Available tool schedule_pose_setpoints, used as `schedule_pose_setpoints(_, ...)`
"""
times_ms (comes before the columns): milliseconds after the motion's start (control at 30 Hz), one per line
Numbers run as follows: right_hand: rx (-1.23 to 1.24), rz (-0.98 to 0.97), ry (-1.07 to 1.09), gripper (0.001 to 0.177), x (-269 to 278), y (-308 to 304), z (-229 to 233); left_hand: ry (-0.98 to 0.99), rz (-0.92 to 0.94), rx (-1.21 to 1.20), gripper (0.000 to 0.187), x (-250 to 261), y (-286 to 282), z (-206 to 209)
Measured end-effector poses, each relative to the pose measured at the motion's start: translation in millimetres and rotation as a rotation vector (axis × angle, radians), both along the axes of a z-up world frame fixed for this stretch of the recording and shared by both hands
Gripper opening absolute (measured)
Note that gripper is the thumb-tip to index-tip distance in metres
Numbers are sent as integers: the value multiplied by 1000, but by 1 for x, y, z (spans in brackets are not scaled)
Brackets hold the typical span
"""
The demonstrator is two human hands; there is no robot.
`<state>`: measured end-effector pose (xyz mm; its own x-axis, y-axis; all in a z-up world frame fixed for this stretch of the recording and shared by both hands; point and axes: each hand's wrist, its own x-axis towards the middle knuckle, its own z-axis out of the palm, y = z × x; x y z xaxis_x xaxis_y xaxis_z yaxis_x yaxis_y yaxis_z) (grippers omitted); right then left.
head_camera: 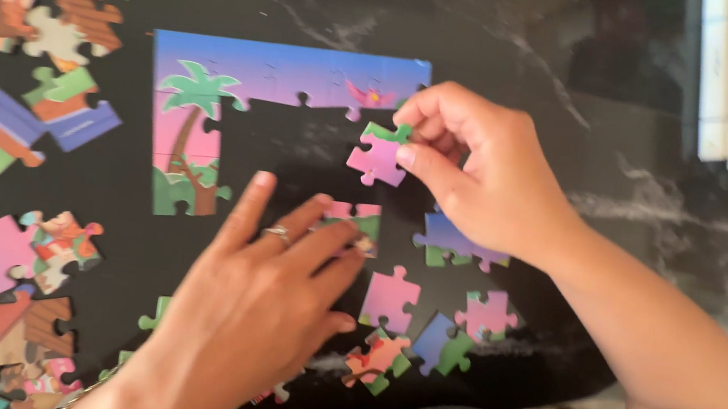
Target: Assembling a colorful jigsaw puzzle on a table.
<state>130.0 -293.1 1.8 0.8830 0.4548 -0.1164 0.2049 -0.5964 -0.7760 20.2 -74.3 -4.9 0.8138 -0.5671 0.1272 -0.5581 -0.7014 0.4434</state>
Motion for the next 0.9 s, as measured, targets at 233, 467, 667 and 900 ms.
schedule_pose_setpoints(233,-141,26,74,25,-17,-5,0,-43,22,37,51,-16,14,-10)
schedule_pose_setpoints(467,-130,150,-312,27,-19,-6,-20,-83,4,54,46,-21,22,-14)
schedule_pose_setpoints(667,-185,73,-156,28,-37,-15,28,-97,-24,45,45,-21,23,-11)
schedule_pose_setpoints(900,-467,247,-86,26,-83,-60,40,-123,-65,128,45,-25,23,-10)
